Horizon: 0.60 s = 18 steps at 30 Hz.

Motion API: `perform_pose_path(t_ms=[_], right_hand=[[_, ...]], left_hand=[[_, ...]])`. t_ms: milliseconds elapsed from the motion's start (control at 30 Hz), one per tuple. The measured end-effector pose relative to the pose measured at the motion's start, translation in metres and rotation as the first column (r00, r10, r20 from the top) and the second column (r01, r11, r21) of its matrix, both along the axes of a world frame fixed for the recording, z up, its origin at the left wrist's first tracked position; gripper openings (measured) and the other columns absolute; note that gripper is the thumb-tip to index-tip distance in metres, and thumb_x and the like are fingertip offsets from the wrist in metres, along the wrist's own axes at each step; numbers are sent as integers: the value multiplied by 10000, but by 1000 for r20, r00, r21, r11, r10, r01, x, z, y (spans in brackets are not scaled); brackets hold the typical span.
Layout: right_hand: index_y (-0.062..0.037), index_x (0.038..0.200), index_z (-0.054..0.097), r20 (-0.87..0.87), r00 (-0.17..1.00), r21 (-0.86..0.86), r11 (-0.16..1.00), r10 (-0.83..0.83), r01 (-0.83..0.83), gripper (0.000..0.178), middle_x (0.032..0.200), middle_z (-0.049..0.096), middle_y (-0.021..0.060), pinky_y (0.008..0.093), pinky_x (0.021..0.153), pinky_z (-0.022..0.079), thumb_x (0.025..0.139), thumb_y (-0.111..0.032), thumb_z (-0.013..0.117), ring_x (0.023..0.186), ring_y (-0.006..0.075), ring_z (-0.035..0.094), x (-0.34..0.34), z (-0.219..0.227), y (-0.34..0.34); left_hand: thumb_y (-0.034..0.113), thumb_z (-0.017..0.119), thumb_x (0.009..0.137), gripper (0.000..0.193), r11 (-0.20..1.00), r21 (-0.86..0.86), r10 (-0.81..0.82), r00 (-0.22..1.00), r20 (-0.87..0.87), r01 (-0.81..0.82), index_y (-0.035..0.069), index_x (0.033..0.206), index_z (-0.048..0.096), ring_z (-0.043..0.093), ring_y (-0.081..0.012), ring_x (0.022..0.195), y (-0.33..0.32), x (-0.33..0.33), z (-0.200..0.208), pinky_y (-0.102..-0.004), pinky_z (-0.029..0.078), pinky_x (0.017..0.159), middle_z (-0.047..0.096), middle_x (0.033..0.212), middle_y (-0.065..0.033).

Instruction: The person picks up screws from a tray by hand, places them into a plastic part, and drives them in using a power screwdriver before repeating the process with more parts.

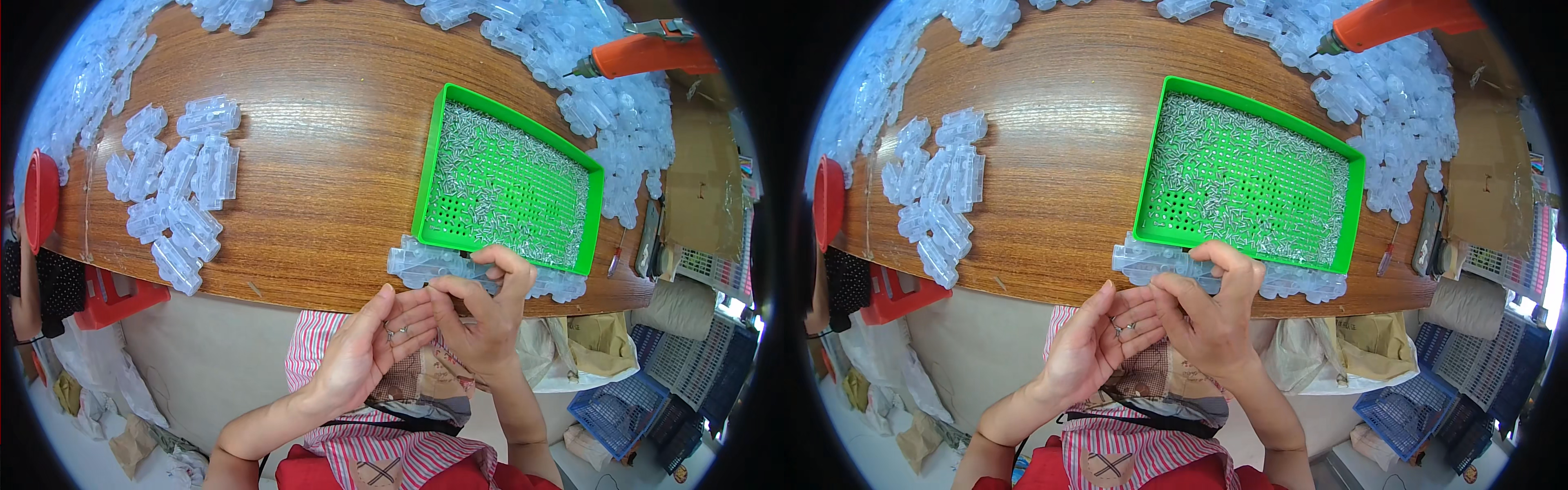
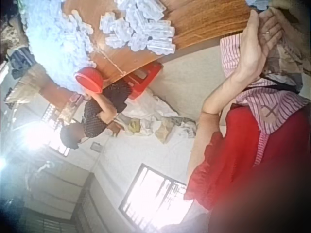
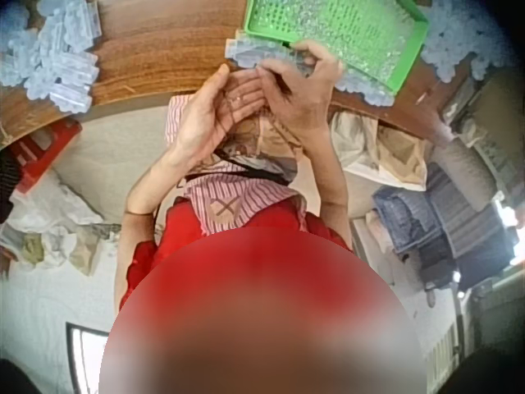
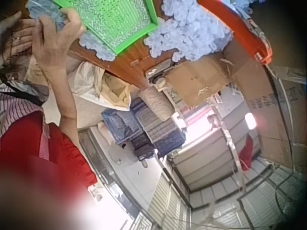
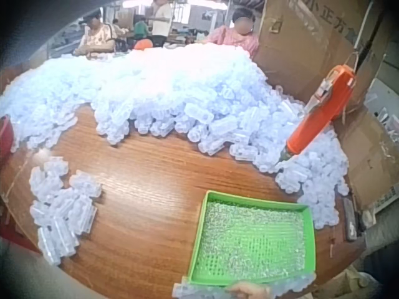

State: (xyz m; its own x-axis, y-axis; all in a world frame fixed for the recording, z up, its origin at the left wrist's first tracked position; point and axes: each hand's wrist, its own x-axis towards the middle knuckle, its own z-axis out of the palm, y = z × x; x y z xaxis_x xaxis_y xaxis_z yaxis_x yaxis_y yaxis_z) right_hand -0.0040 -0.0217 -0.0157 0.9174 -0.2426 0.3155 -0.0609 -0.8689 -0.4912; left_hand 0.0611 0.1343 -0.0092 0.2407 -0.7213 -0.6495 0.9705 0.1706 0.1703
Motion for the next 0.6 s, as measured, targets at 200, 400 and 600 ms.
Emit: perform_pose_path(t_ms=[200, 400, 600], right_hand=[[-177, 881, 669, -4, 1000, 32, 999, -27, 28, 246, 1076, 487, 88, 341, 738, 337, 665, -99, 760, 916, 234, 421, 1, 0, 0], [-174, 883, 666, -14, 998, 66, 996, -66, 67, 252, 1068, 489, 89, 338, 735, 337, 665, -88, 759, 898, 226, 427, 0, 0, 1], [-155, 897, 670, 6, 996, 188, 978, -94, 91, 274, 1059, 490, 78, 315, 709, 353, 659, -43, 746, 865, 213, 434, -14, 15, 8]], left_hand=[[367, 282, 1033, 558, 1000, -13, 15, 1000, -14, -15, -95, 1331, 379, 511, -256, 1210, 0, -1, -1, -389, 389, 1068, 486, 1322, -205], [371, 282, 1032, 566, 1000, -10, 5, 1000, 0, -5, -94, 1345, 365, 502, -260, 1222, 0, 1, 1, -391, 379, 1076, 482, 1331, -207], [444, 236, 1021, 641, 989, -117, -96, 995, -36, 91, -77, 1380, 339, 450, -245, 1280, 2, 6, 4, -372, 339, 1097, 440, 1389, -181]])
